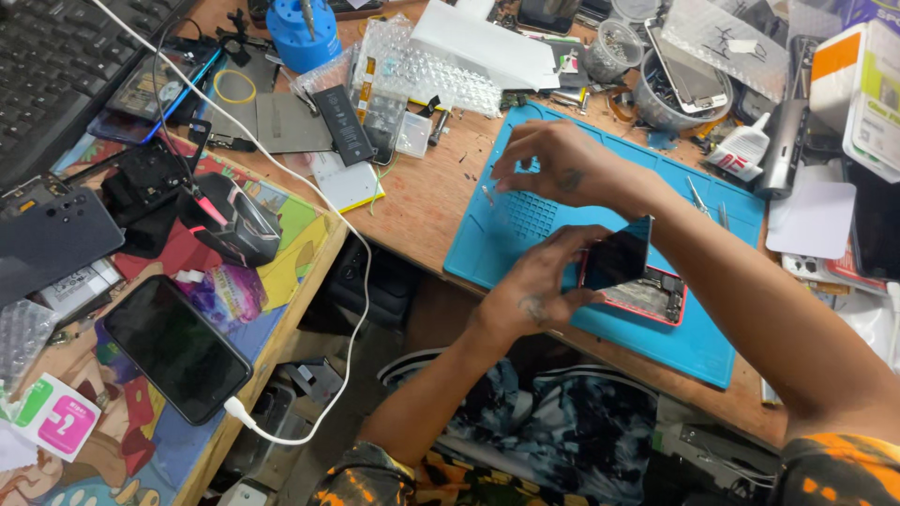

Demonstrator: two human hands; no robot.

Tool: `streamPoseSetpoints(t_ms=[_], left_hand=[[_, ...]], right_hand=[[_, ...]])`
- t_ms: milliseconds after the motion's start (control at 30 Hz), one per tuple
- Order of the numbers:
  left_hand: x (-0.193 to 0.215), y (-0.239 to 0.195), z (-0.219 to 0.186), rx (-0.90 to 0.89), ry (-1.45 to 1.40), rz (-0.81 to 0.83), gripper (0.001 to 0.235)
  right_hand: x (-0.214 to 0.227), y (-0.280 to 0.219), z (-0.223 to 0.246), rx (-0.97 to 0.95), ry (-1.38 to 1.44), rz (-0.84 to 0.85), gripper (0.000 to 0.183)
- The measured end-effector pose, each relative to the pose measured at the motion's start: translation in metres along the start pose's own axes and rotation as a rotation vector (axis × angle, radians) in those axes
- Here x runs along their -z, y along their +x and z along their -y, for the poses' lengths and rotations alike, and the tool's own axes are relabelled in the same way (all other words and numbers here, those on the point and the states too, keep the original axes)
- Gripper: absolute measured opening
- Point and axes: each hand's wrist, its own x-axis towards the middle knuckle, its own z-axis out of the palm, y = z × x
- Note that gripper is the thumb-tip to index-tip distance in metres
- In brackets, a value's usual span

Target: The person is repairing a mobile phone. They use tweezers to carefully place a small component into the phone's chassis and then connect a ribbon cable to the motherboard.

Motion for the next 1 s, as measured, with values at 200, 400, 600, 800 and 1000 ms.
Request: streamPoseSetpoints(t_ms=[200, 400, 600, 800, 1000], left_hand=[[0.003, 0.002, -0.002, 0.038, -0.006, 0.012, 0.074], [0.003, 0.003, -0.002, 0.033, 0.001, -0.001, 0.074], [0.005, 0.003, -0.007, 0.032, 0.034, -0.006, 0.073], [0.004, 0.007, -0.013, 0.106, 0.051, 0.020, 0.073], [0.004, 0.006, -0.016, 0.057, 0.062, 0.014, 0.071]], right_hand=[[-0.009, 0.014, 0.005, 0.034, -0.072, 0.061, 0.024], [-0.003, 0.004, -0.012, 0.058, -0.071, -0.054, 0.020], [0.022, -0.035, -0.022, -0.036, -0.100, -0.176, 0.015], [0.029, -0.076, -0.025, -0.166, -0.122, -0.183, 0.017], [0.023, -0.097, -0.024, -0.260, -0.026, -0.201, 0.020]])
